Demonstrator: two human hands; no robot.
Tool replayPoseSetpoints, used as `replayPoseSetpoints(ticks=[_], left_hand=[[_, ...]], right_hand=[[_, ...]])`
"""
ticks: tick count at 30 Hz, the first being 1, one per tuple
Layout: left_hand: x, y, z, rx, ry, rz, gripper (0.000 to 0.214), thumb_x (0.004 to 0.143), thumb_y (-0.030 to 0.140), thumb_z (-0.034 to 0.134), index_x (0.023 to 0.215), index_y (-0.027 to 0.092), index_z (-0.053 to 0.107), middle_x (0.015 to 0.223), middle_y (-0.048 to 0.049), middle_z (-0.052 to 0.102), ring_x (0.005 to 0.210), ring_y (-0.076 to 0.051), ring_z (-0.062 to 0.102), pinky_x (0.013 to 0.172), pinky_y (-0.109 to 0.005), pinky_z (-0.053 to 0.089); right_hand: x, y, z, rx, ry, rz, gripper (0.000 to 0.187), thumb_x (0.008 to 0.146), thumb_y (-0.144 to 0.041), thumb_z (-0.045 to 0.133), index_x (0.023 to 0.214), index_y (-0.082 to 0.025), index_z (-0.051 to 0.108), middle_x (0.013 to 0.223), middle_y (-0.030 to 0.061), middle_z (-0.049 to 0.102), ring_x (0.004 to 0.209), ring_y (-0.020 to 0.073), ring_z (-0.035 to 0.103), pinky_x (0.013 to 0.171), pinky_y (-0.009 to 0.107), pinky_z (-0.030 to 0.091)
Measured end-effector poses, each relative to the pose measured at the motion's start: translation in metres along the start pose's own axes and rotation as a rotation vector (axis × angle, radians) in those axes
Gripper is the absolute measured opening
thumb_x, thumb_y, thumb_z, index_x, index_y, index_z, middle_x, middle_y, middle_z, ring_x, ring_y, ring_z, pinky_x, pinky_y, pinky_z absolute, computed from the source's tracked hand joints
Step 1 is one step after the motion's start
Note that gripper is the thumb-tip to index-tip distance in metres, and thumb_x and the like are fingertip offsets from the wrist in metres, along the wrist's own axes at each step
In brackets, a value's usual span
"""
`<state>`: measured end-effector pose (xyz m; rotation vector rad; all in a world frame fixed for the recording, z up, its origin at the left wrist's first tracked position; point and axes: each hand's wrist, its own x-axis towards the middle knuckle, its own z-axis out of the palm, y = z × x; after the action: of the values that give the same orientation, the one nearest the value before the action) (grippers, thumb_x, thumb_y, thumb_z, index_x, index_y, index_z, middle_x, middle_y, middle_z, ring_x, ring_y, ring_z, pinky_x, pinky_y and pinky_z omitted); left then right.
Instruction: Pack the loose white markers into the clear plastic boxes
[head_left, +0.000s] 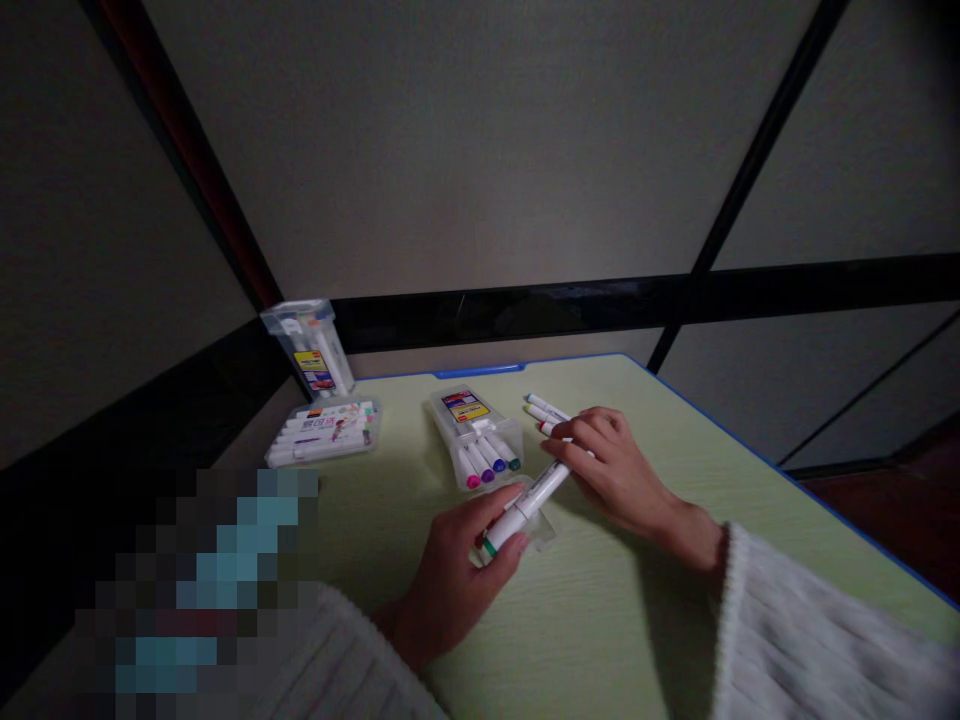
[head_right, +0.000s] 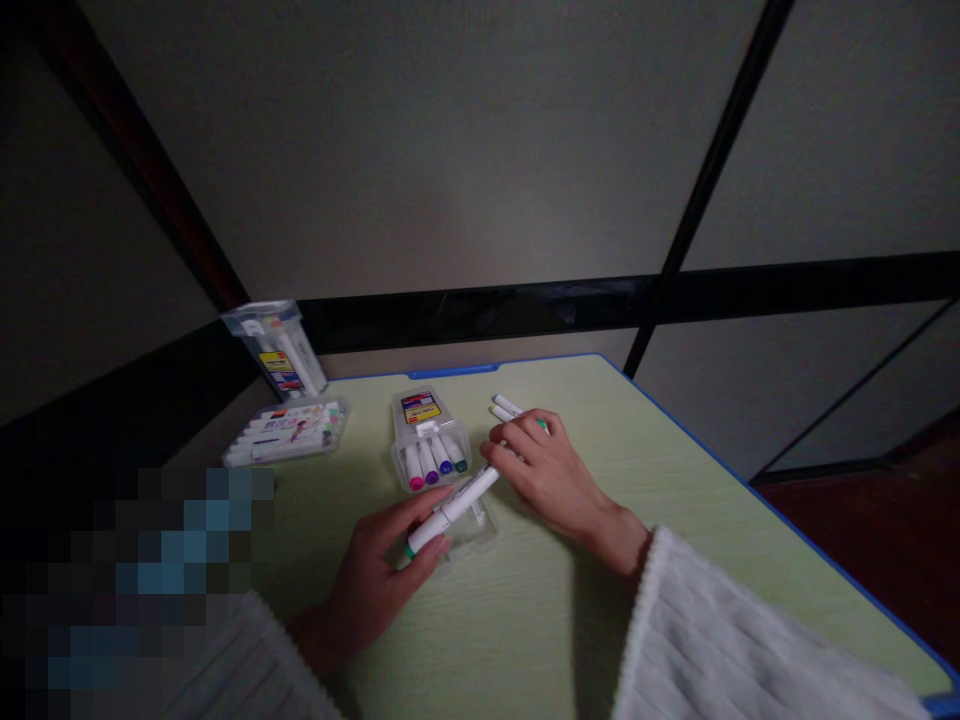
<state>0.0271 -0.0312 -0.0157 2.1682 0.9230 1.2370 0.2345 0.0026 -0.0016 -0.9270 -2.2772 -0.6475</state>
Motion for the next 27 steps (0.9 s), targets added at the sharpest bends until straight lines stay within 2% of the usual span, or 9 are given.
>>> replayPoseSetpoints(ticks=[2, 4, 14, 27], left_hand=[[0.0003, 0.0005, -0.0003, -0.01, -0.027, 0.002, 0.031, 0.074, 0.013, 0.055, 0.104, 0.014, 0.062, 0.097, -0.0084, 0.069, 0.083, -0.017, 0.065, 0.075, -0.024, 0.052], [0.0005, 0.0004, -0.0004, -0.018, -0.048, 0.006, 0.031, 0.075, 0.014, 0.055, 0.105, 0.013, 0.062, 0.1, -0.009, 0.069, 0.087, -0.017, 0.066, 0.079, -0.024, 0.052], [0.0007, -0.0016, 0.0008, -0.003, -0.069, 0.028, 0.031, 0.077, 0.016, 0.055, 0.107, 0.013, 0.062, 0.099, -0.0093, 0.069, 0.085, -0.018, 0.067, 0.077, -0.025, 0.053], [-0.0028, -0.0033, 0.0019, -0.016, -0.099, -0.039, 0.032, 0.077, 0.017, 0.056, 0.108, 0.013, 0.06, 0.102, -0.0103, 0.068, 0.089, -0.019, 0.065, 0.082, -0.029, 0.051]], right_hand=[[0.0, -0.0001, 0.0007, 0.018, 0.024, 0.0, 0.019, 0.087, -0.011, 0.038, 0.092, -0.017, 0.054, 0.086, 0.007, 0.059, 0.079, 0.0195, 0.045, 0.077, 0.036, 0.032], [0.0003, -0.0003, 0.0008, 0.028, 0.029, 0.003, 0.018, 0.086, -0.011, 0.038, 0.09, -0.017, 0.054, 0.083, 0.0067, 0.059, 0.077, 0.0196, 0.045, 0.076, 0.036, 0.032], [-0.0008, -0.0007, -0.0006, 0.103, 0.001, 0.01, 0.018, 0.086, -0.016, 0.037, 0.079, -0.016, 0.054, 0.073, 0.006, 0.054, 0.071, 0.0193, 0.041, 0.069, 0.034, 0.031], [-0.0005, -0.0006, -0.0006, 0.138, 0.005, 0.01, 0.017, 0.084, -0.018, 0.041, 0.073, -0.016, 0.053, 0.068, 0.0054, 0.052, 0.068, 0.0185, 0.04, 0.066, 0.032, 0.031]])
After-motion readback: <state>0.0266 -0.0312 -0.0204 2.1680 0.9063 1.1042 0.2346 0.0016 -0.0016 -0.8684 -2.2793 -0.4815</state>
